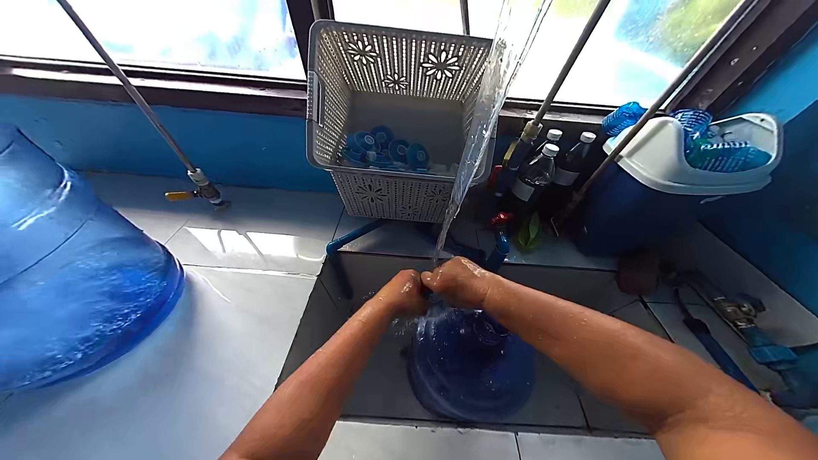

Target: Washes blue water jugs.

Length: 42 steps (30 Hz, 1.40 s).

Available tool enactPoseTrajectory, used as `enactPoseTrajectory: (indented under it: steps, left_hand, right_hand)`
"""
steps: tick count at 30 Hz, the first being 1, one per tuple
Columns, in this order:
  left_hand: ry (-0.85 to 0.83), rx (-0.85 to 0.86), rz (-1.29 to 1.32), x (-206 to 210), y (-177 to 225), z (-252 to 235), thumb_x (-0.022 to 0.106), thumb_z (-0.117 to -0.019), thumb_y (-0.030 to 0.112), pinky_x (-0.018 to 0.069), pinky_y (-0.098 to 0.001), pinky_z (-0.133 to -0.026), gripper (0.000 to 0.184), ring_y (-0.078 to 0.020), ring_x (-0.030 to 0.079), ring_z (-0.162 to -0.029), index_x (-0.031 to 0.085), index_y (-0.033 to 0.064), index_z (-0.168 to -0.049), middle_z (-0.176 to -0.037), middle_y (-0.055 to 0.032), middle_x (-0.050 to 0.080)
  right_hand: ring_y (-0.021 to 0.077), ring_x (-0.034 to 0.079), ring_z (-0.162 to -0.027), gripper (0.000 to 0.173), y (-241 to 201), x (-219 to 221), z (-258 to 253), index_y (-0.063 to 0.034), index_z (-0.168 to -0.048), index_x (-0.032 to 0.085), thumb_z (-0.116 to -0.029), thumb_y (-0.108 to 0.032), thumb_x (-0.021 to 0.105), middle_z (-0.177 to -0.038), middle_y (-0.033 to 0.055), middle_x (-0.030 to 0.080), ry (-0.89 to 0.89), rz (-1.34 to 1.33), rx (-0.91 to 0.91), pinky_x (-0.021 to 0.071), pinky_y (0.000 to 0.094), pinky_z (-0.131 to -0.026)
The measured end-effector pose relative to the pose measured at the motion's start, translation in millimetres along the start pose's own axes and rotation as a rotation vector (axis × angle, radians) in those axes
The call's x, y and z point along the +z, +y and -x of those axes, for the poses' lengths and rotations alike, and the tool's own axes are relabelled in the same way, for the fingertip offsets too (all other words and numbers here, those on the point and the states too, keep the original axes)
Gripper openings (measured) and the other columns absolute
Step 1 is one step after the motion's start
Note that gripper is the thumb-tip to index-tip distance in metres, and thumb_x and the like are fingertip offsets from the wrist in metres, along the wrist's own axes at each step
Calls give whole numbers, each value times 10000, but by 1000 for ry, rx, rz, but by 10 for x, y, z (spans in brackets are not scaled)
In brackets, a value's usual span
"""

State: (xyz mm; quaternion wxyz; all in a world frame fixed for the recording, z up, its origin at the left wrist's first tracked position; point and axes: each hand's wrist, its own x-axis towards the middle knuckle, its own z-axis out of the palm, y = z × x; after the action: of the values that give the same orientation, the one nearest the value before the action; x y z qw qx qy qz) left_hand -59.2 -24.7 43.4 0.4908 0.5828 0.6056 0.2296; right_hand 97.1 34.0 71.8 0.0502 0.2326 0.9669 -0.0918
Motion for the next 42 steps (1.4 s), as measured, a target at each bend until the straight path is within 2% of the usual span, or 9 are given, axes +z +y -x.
enactPoseTrajectory:
  steps: [3,7,14,18,22,26,30,37,42]
  left_hand:
    - [373,211,501,183,-35,-70,588,-921,-113,595,-275,-679,126,-105,676,-661,647,-83,-1028,-783,-81,702]
    - [87,104,329,183,-289,-104,648,-934,-37,593,-291,-743,193,-109,685,-758,631,-63,-1125,-903,-76,703]
    - [418,129,1051,273,-69,-222,533,-951,-117,573,-264,-604,142,-114,643,-608,583,-21,-1043,-720,-57,659]
    - [126,67,1440,361,57,-44,208,-1113,358,571,-333,-762,461,-178,674,-815,548,47,-1131,-916,-86,665]
    - [172,316,1404,293,-47,-220,98,-1101,472,555,-285,-803,599,-97,665,-910,576,132,-1223,-1001,-8,684]
    - [217,160,1373,581,340,-93,238,-1118,385,553,-365,-774,416,-162,647,-877,574,147,-1179,-967,-39,654]
    - [246,91,1254,338,15,-306,132,-1113,403,546,-336,-756,550,-163,654,-848,553,68,-1227,-972,-70,662]
    - [225,-68,1319,344,267,-154,274,-1099,458,518,-290,-531,449,-126,602,-602,562,132,-989,-728,-29,599]
    - [63,51,919,234,55,47,353,-1118,210,572,-314,-855,321,-167,681,-920,532,6,-1291,-1064,-104,664]
  right_hand:
    - [409,721,-936,231,6,207,-70,127,-1103,680,-1011,-16,523,-987,286,711,483,-283,140,575,545,-875]
    - [498,630,-1146,320,-23,47,-40,112,-1300,548,-1069,-78,434,-1181,340,643,-118,-102,156,472,634,-983]
    - [381,655,-1131,349,-127,71,-243,99,-1363,510,-1068,-82,464,-1220,293,641,241,-614,536,511,517,-1008]
    - [422,615,-1238,391,-138,178,-58,66,-1374,543,-1026,-109,556,-1288,282,635,221,-254,501,483,568,-1044]
    - [412,240,-1551,569,-432,443,-51,73,-1516,430,-1076,-287,402,-1612,263,368,477,-400,151,83,608,-1264]
    - [469,246,-1532,572,-42,350,-163,104,-1524,377,-1097,-272,333,-1612,314,322,559,-335,429,186,615,-1243]
    - [401,88,-1587,604,-501,527,17,93,-1572,282,-1085,-262,319,-1672,287,191,447,-498,309,-2,555,-1281]
    - [408,249,-1549,574,-257,532,65,95,-1540,359,-1066,-224,416,-1623,305,307,491,-312,299,188,524,-1272]
    - [444,674,-1106,374,-16,164,172,88,-1366,533,-1002,3,541,-1192,303,668,366,-306,237,521,576,-972]
